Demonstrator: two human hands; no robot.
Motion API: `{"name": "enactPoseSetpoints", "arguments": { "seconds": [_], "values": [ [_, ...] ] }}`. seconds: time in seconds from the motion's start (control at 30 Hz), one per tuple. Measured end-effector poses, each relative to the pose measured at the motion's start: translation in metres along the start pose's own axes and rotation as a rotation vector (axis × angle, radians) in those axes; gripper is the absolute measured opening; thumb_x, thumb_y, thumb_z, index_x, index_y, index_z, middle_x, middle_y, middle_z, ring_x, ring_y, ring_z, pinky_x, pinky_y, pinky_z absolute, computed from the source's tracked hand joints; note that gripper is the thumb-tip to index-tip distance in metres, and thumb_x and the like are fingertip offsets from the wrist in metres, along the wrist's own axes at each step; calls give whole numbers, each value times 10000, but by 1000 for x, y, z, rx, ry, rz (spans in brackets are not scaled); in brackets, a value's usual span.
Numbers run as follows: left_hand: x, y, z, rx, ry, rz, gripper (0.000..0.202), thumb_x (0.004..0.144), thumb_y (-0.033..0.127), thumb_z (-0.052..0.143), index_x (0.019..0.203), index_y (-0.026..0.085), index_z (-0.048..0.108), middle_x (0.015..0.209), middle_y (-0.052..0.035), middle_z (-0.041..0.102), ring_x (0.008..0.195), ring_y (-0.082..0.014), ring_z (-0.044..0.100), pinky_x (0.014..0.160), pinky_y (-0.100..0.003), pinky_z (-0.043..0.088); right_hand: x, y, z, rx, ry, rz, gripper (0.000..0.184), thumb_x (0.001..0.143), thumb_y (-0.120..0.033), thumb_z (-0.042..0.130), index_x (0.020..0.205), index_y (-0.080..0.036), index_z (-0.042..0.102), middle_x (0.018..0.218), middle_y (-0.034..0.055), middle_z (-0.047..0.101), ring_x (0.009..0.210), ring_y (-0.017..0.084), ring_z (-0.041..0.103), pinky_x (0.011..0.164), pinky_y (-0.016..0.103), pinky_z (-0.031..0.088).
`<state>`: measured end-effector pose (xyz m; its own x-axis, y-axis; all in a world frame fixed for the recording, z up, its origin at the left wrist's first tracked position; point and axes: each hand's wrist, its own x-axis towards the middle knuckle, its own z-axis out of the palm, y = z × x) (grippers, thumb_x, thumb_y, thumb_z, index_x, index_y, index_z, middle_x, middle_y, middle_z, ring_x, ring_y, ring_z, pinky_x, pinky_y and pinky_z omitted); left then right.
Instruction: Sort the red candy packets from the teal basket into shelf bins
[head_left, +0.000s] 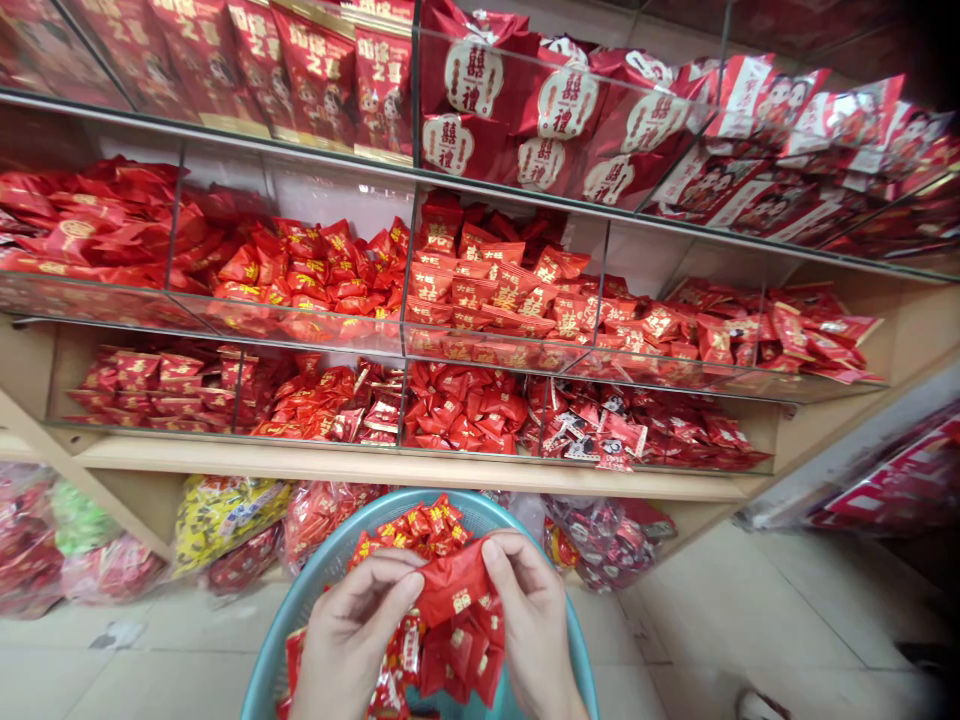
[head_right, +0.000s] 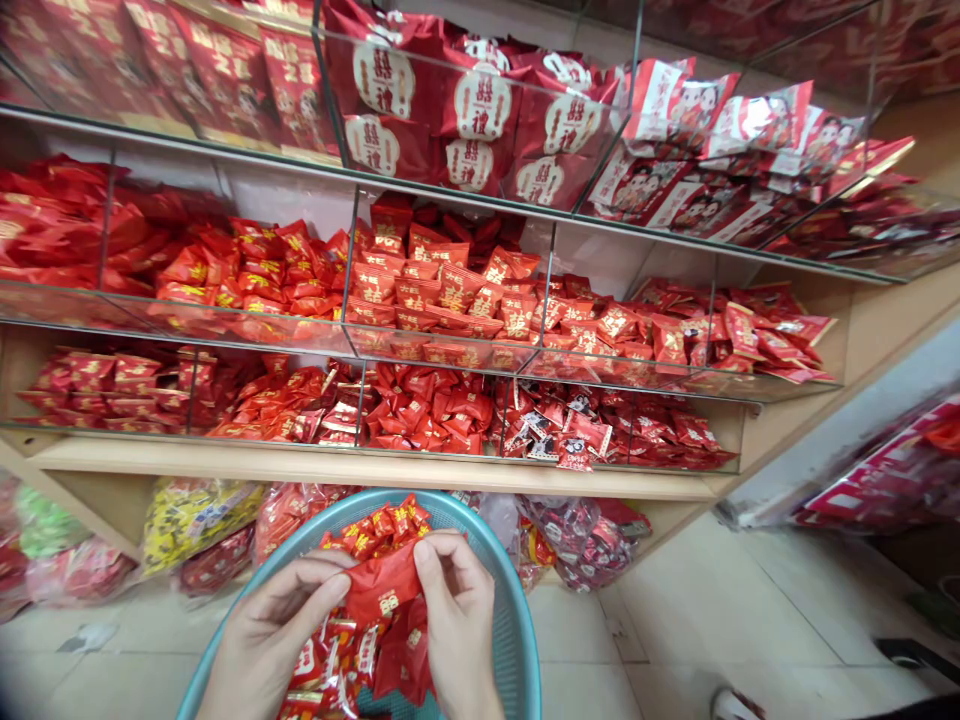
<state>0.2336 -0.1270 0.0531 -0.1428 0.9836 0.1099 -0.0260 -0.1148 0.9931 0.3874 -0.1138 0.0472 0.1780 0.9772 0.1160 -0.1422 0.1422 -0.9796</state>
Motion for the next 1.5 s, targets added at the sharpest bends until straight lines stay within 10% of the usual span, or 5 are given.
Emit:
{"name": "enactPoseSetpoints", "arguments": {
  "seconds": [0.67, 0.97, 1.13, 1.3, 1.5],
  "values": [
    [5, -5, -2, 13, 90, -47, 181, 740, 356, 667, 684, 184, 660, 772, -23, 684, 739, -163, 630, 683, -212, 516, -1, 14, 7, 171, -10, 210, 272, 765, -463, 642, 784, -192, 631, 742, 2, 629, 676, 141, 546, 644, 241, 449],
    [-5, -13, -19, 647, -138, 855, 252, 804, 113, 583, 988, 258, 675, 936, -55, 692, 892, -184, 628, 777, -259, 508, -3, 6, -5, 401, -256, 495, 546, 847, -624, 398, 905, -131, 625, 602, 50, 649, 516, 135, 586, 513, 239, 463],
    [-8, -29, -15, 849, -182, 1044, 238, 840, 135, 535, 994, 261, 665, 830, -12, 704, 838, -155, 625, 853, -264, 472, 0, 6, -7, 363, -299, 520, 485, 839, -572, 477, 813, -114, 635, 611, 51, 655, 500, 119, 595, 467, 205, 467],
    [-16, -31, -11, 841, -217, 1014, 286, 904, 124, 433, 997, 249, 673, 846, -21, 702, 885, -154, 614, 927, -303, 424, 0, 15, -6, 370, -211, 538, 282, 770, -420, 658, 830, -149, 608, 605, -1, 639, 480, 104, 587, 433, 185, 457],
    [-19, -30, -9, 576, 28, 726, 271, 808, 183, 608, 1057, 275, 665, 983, -57, 677, 962, -207, 616, 860, -323, 495, -2, 14, -4, 351, -221, 418, 262, 780, -401, 653, 871, -156, 630, 662, 2, 638, 530, 108, 597, 477, 201, 472]
  ]
}}
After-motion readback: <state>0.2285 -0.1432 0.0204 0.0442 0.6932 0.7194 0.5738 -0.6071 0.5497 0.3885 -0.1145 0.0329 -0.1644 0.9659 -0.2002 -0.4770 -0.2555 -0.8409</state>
